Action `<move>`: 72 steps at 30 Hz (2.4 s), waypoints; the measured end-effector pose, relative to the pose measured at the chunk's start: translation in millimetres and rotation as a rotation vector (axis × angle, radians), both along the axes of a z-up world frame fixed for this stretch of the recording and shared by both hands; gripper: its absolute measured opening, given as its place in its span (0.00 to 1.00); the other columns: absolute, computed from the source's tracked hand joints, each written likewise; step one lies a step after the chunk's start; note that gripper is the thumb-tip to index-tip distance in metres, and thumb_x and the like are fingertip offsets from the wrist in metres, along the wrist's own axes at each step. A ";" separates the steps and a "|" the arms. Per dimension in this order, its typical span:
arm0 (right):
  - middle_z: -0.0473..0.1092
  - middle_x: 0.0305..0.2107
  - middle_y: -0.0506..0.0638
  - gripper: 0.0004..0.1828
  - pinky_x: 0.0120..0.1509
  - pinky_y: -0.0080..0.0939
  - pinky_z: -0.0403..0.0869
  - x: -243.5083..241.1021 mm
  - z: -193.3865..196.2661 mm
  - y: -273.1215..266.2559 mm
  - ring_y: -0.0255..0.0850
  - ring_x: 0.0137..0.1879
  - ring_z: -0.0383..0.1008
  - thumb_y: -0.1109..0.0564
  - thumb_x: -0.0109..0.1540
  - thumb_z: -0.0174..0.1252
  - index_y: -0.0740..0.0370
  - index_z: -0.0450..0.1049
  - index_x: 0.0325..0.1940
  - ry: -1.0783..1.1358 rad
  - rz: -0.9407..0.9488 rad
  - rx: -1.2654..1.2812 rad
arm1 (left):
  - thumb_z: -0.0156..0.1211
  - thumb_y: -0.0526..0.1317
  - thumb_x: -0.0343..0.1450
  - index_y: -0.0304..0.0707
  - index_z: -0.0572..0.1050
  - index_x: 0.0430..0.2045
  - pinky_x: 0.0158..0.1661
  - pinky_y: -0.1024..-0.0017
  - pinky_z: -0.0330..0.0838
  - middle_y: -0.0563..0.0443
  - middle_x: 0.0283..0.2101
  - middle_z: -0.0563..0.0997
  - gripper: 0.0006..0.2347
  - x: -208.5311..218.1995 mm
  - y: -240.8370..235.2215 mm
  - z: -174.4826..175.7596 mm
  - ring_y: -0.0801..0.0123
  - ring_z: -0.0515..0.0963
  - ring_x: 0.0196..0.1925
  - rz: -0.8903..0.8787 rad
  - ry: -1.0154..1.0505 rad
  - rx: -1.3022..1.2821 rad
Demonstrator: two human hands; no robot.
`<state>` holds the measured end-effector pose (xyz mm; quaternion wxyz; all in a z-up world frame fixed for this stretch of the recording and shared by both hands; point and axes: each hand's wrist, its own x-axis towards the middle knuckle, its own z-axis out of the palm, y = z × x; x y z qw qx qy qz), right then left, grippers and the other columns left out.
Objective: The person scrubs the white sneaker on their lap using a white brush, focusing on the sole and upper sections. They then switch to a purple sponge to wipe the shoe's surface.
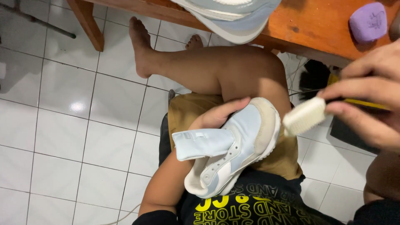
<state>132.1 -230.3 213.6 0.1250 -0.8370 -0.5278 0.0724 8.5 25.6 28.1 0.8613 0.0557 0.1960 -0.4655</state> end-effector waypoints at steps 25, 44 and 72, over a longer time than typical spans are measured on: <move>0.76 0.30 0.37 0.07 0.56 0.45 0.56 -5.3 -4.5 21.2 0.36 0.38 0.72 0.52 0.61 0.59 0.48 0.82 0.39 0.306 0.043 0.129 | 0.52 0.50 0.79 0.30 0.73 0.59 0.63 0.69 0.68 0.44 0.58 0.79 0.22 1.3 -17.1 4.8 0.66 0.77 0.59 0.007 -0.532 0.148; 0.72 0.40 0.62 0.13 0.57 0.50 0.64 -45.9 -10.3 0.9 0.52 0.46 0.69 0.62 0.74 0.48 0.76 0.76 0.51 0.201 -0.440 0.230 | 0.56 0.48 0.77 0.30 0.77 0.52 0.53 0.74 0.72 0.48 0.48 0.82 0.18 -12.1 -4.2 14.1 0.71 0.80 0.50 0.087 -0.593 0.296; 0.70 0.49 0.57 0.25 0.60 0.34 0.72 -182.8 -57.7 16.1 0.40 0.54 0.70 0.64 0.68 0.49 0.71 0.63 0.71 0.824 -0.645 0.654 | 0.57 0.60 0.72 0.41 0.78 0.23 0.40 0.68 0.76 0.51 0.26 0.82 0.21 -67.6 -5.7 50.5 0.65 0.83 0.32 0.528 0.030 0.017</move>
